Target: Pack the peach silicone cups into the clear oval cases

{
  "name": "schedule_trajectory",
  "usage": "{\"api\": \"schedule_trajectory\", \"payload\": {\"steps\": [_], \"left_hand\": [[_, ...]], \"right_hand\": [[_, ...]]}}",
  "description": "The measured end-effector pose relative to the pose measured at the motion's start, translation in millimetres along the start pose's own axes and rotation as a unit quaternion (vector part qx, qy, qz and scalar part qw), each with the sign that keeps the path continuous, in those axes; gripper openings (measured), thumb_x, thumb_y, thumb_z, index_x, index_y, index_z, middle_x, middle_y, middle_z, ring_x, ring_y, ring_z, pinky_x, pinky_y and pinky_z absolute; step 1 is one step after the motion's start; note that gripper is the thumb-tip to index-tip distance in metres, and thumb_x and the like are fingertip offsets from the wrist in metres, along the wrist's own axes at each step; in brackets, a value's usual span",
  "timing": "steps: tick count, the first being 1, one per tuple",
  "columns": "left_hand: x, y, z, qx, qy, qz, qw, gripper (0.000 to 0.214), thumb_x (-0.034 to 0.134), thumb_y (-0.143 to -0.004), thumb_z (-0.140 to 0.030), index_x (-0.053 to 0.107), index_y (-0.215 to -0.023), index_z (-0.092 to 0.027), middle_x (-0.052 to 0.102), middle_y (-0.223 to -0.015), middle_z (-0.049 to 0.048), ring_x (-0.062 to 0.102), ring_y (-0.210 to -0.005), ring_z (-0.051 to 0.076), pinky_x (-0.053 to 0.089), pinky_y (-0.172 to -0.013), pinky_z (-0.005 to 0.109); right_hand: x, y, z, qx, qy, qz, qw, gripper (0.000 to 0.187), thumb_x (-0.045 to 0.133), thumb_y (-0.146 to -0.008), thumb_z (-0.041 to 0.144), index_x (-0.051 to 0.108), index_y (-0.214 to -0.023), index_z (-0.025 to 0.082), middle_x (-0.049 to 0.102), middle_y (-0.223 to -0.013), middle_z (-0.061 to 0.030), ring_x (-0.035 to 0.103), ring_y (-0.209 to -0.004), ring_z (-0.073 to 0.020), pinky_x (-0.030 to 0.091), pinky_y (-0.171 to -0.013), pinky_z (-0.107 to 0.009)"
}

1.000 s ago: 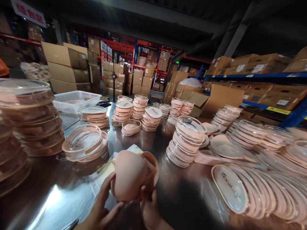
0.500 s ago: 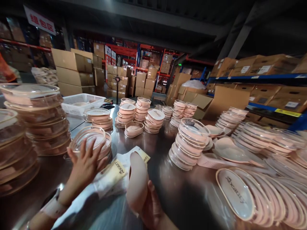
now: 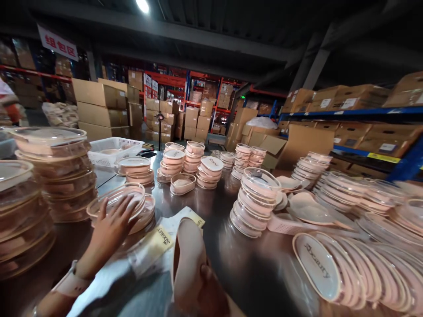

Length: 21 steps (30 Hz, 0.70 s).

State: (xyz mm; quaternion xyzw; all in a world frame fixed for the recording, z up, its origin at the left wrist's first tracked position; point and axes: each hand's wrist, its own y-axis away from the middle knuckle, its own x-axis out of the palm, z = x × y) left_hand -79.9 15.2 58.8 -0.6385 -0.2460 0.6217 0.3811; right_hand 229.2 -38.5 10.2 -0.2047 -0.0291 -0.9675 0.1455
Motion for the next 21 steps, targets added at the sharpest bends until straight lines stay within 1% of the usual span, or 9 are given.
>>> {"api": "schedule_trajectory", "payload": {"steps": [2,4,7,9,11,13,15,18,21], "left_hand": [[8.8,1.4,7.5,-0.036,-0.018,0.059,0.997,0.038,0.046,-0.098,-0.027,0.061,-0.130,-0.014,0.060,-0.140,0.0221,0.053,-0.131,0.040,0.028,-0.112,0.067],[16.3,4.4,18.9,-0.064,-0.020,0.097,0.993,0.039,0.045,-0.098,-0.027,0.062,-0.131,-0.015,0.061,-0.139,0.0208,0.054,-0.131,0.039,0.034,-0.109,0.064],[18.3,8.4,33.0,-0.074,-0.043,0.115,0.990,0.038,0.041,-0.099,-0.022,0.066,-0.125,-0.014,0.065,-0.134,0.0193,0.058,-0.127,0.036,0.040,-0.104,0.058],[13.3,8.8,37.2,-0.071,-0.067,0.115,0.989,0.039,0.037,-0.097,-0.015,0.068,-0.121,-0.012,0.067,-0.131,0.0197,0.061,-0.123,0.034,0.042,-0.102,0.053],[5.9,7.0,38.7,-0.081,-0.084,0.120,0.986,0.044,0.034,-0.095,-0.010,0.066,-0.124,-0.011,0.070,-0.125,0.0198,0.065,-0.115,0.032,0.045,-0.097,0.049],[-0.7,3.9,40.0,-0.098,-0.090,0.132,0.982,0.046,0.032,-0.096,-0.012,0.060,-0.133,-0.011,0.073,-0.119,0.0194,0.069,-0.103,0.031,0.048,-0.090,0.046],[-3.6,1.0,43.5,-0.105,-0.094,0.140,0.980,0.046,0.033,-0.098,-0.019,0.057,-0.137,-0.012,0.070,-0.125,0.0195,0.068,-0.104,0.032,0.048,-0.089,0.046],[-1.5,0.1,51.5,-0.108,-0.101,0.132,0.980,0.041,0.038,-0.098,-0.026,0.062,-0.131,-0.015,0.061,-0.139,0.0187,0.057,-0.125,0.036,0.040,-0.102,0.053],[-2.1,1.5,53.4,-0.105,-0.078,0.112,0.985,0.041,0.036,-0.098,-0.020,0.064,-0.128,-0.017,0.065,-0.134,0.0172,0.058,-0.124,0.035,0.041,-0.103,0.053]], "right_hand": [[3.1,-4.7,1.6,0.050,-0.054,0.042,0.996,0.066,0.073,-0.061,0.080,0.078,-0.098,0.026,0.077,-0.109,-0.0118,0.073,-0.100,-0.0340,0.060,-0.082,-0.044],[6.3,-6.9,1.3,0.075,-0.098,0.058,0.991,0.066,0.076,-0.062,0.077,0.078,-0.101,0.023,0.077,-0.110,-0.0117,0.072,-0.103,-0.0323,0.058,-0.089,-0.044],[10.2,-7.5,2.8,0.032,-0.097,0.018,0.995,0.057,0.082,-0.061,0.069,0.077,-0.096,0.024,0.078,-0.102,-0.0101,0.071,-0.105,-0.0313,0.057,-0.090,-0.043],[11.5,-8.3,7.2,-0.008,-0.085,-0.002,0.996,0.055,0.084,-0.061,0.064,0.076,-0.099,0.025,0.078,-0.098,-0.0092,0.071,-0.099,-0.0314,0.060,-0.081,-0.042],[10.9,-10.1,13.1,-0.032,-0.080,-0.003,0.996,0.060,0.085,-0.063,0.060,0.073,-0.110,0.027,0.077,-0.095,-0.0074,0.072,-0.084,-0.0293,0.060,-0.062,-0.037],[8.4,-12.8,18.1,-0.049,-0.080,-0.008,0.996,0.065,0.086,-0.063,0.057,0.069,-0.119,0.029,0.076,-0.094,-0.0048,0.069,-0.072,-0.0244,0.054,-0.048,-0.030],[5.1,-15.4,20.8,-0.057,-0.082,-0.020,0.995,0.067,0.088,-0.063,0.055,0.067,-0.121,0.030,0.076,-0.093,-0.0033,0.067,-0.068,-0.0213,0.049,-0.044,-0.026],[2.2,-18.1,22.4,-0.057,-0.084,-0.028,0.994,0.070,0.088,-0.063,0.058,0.066,-0.122,0.028,0.076,-0.095,-0.0049,0.068,-0.077,-0.0236,0.051,-0.050,-0.027],[2.6,-19.6,26.9,-0.078,-0.072,-0.032,0.994,0.072,0.088,-0.062,0.057,0.065,-0.124,0.029,0.076,-0.094,-0.0043,0.069,-0.082,-0.0251,0.055,-0.063,-0.033]]}}
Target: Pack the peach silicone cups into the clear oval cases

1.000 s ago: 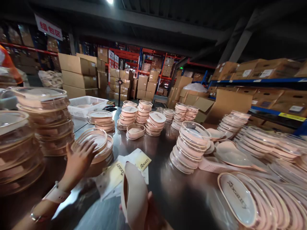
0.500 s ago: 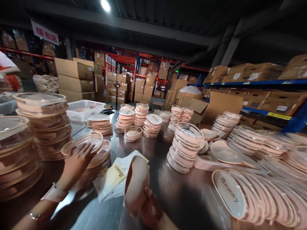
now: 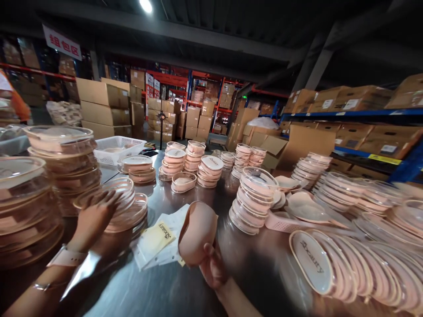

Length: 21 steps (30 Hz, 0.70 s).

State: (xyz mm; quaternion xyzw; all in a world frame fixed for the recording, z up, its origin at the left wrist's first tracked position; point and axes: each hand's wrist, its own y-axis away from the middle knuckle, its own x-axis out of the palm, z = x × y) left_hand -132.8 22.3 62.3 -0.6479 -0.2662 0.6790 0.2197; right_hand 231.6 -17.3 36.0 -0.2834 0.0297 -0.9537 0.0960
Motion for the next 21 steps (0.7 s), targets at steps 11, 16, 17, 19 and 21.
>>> {"api": "schedule_trajectory", "payload": {"steps": [11,16,17,19,21], "left_hand": [[-66.7,18.9,-55.8,0.059,0.384,-0.049,0.920,0.016,0.054,-0.084,-0.022,0.070,-0.079,-0.023,0.066,-0.095,0.0058,0.066,-0.086,0.020,0.056,-0.076,0.031],[-66.9,41.7,-86.1,0.117,0.395,0.136,0.901,0.050,0.085,-0.051,-0.010,0.070,-0.097,-0.025,0.066,-0.116,0.0087,0.068,-0.100,0.028,0.058,-0.086,0.038],[-68.7,45.7,-90.2,0.131,0.392,0.160,0.896,0.060,0.087,-0.046,-0.009,0.070,-0.101,-0.025,0.066,-0.119,0.0100,0.067,-0.103,0.030,0.059,-0.087,0.040],[-73.9,50.5,-95.1,0.159,0.401,0.187,0.883,0.067,0.090,-0.045,-0.011,0.070,-0.108,-0.025,0.065,-0.121,0.0122,0.067,-0.105,0.032,0.059,-0.087,0.040],[-78.1,50.4,-96.3,0.166,0.429,0.205,0.864,0.059,0.090,-0.055,-0.022,0.070,-0.111,-0.025,0.065,-0.121,0.0130,0.068,-0.103,0.030,0.060,-0.085,0.037]], "right_hand": [[-9.1,-1.0,41.7,-0.366,0.373,0.009,0.853,0.055,0.086,-0.062,0.015,0.071,-0.113,0.030,0.070,-0.126,-0.0080,0.065,-0.115,-0.0339,0.052,-0.098,-0.048],[6.4,9.9,54.2,-0.343,0.499,0.213,0.767,0.063,0.083,-0.071,0.014,0.067,-0.128,0.034,0.070,-0.127,-0.0087,0.067,-0.112,-0.0318,0.054,-0.097,-0.046],[8.3,13.1,49.7,-0.311,0.515,0.259,0.756,0.065,0.085,-0.072,0.018,0.065,-0.132,0.034,0.070,-0.128,-0.0095,0.067,-0.112,-0.0317,0.053,-0.098,-0.046],[7.2,18.9,33.7,-0.289,0.514,0.284,0.757,0.075,0.089,-0.071,0.034,0.058,-0.139,0.035,0.068,-0.131,-0.0096,0.066,-0.116,-0.0328,0.052,-0.101,-0.045],[1.4,21.6,14.6,-0.303,0.492,0.216,0.787,0.077,0.084,-0.075,0.049,0.052,-0.144,0.037,0.064,-0.137,-0.0085,0.061,-0.123,-0.0339,0.049,-0.105,-0.045]]}}
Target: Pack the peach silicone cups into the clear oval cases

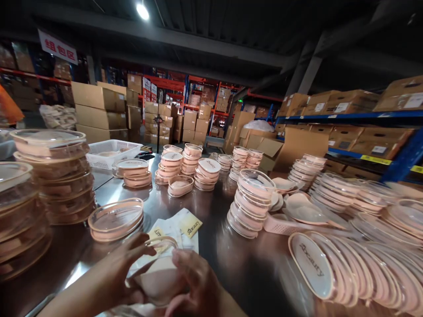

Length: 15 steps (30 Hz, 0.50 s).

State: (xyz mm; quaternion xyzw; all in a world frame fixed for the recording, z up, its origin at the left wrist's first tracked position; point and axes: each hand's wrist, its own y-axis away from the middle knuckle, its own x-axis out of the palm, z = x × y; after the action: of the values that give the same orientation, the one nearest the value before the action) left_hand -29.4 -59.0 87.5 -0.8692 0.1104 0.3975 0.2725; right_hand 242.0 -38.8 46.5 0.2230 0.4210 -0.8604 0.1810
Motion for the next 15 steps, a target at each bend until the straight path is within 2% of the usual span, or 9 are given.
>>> {"api": "schedule_trajectory", "payload": {"steps": [2,3,5,8,11,13,15], "left_hand": [[-1.2,-2.8,0.1,-0.013,0.057,0.007,0.998,0.045,0.079,-0.074,-0.035,0.069,-0.116,-0.025,0.064,-0.124,0.0128,0.070,-0.095,0.025,0.060,-0.081,0.033],[-0.6,-5.0,1.4,-0.020,0.081,0.002,0.996,0.042,0.072,-0.081,-0.039,0.067,-0.121,-0.025,0.063,-0.127,0.0124,0.070,-0.094,0.023,0.060,-0.081,0.032],[2.9,-10.0,4.3,-0.010,0.096,-0.015,0.995,0.047,0.065,-0.086,-0.043,0.061,-0.130,-0.026,0.062,-0.132,0.0118,0.068,-0.103,0.025,0.058,-0.089,0.035],[7.3,-16.0,5.8,0.060,0.046,0.015,0.997,0.054,0.071,-0.080,-0.042,0.061,-0.132,-0.030,0.060,-0.136,0.0099,0.059,-0.122,0.030,0.050,-0.104,0.044],[3.9,-19.4,4.2,0.074,-0.005,0.070,0.995,0.039,0.074,-0.078,-0.036,0.071,-0.116,-0.032,0.057,-0.141,0.0085,0.057,-0.125,0.032,0.049,-0.105,0.045],[0.5,-21.0,4.3,0.062,-0.034,0.082,0.994,0.034,0.078,-0.073,-0.032,0.075,-0.107,-0.030,0.056,-0.143,0.0089,0.056,-0.127,0.034,0.049,-0.104,0.046],[0.1,-22.0,6.8,0.067,-0.053,0.065,0.994,0.045,0.080,-0.066,-0.024,0.073,-0.110,-0.031,0.058,-0.142,0.0083,0.057,-0.127,0.035,0.052,-0.101,0.044]], "right_hand": [[9.6,5.1,-10.2,0.039,0.005,-0.072,0.997,0.058,0.070,-0.089,0.047,0.052,-0.144,0.038,0.064,-0.137,-0.0070,0.060,-0.124,-0.0319,0.048,-0.106,-0.044],[11.6,4.4,-14.7,0.055,0.007,-0.079,0.995,0.048,0.063,-0.095,0.041,0.055,-0.142,0.038,0.066,-0.133,-0.0070,0.062,-0.121,-0.0302,0.049,-0.104,-0.042],[11.0,-2.1,-21.5,0.072,0.012,-0.040,0.996,0.036,0.059,-0.095,0.028,0.067,-0.130,0.036,0.072,-0.118,-0.0080,0.067,-0.108,-0.0276,0.054,-0.095,-0.039],[7.1,-13.3,-25.0,0.106,0.009,0.019,0.994,0.025,0.063,-0.086,0.018,0.081,-0.099,0.029,0.071,-0.092,-0.0070,0.068,-0.088,-0.0241,0.056,-0.078,-0.035],[8.2,-16.0,-23.7,0.139,0.007,0.035,0.990,0.025,0.058,-0.078,0.009,0.079,-0.080,0.023,0.068,-0.081,-0.0049,0.067,-0.079,-0.0211,0.053,-0.072,-0.032],[11.4,-15.4,-23.9,0.157,0.026,0.002,0.987,0.022,0.056,-0.076,0.010,0.074,-0.072,0.022,0.067,-0.078,-0.0044,0.065,-0.076,-0.0206,0.051,-0.071,-0.032],[14.6,-16.0,-26.5,0.206,0.018,-0.063,0.976,0.011,0.060,-0.078,0.019,0.070,-0.073,0.022,0.066,-0.073,-0.0033,0.064,-0.071,-0.0207,0.049,-0.067,-0.032]]}}
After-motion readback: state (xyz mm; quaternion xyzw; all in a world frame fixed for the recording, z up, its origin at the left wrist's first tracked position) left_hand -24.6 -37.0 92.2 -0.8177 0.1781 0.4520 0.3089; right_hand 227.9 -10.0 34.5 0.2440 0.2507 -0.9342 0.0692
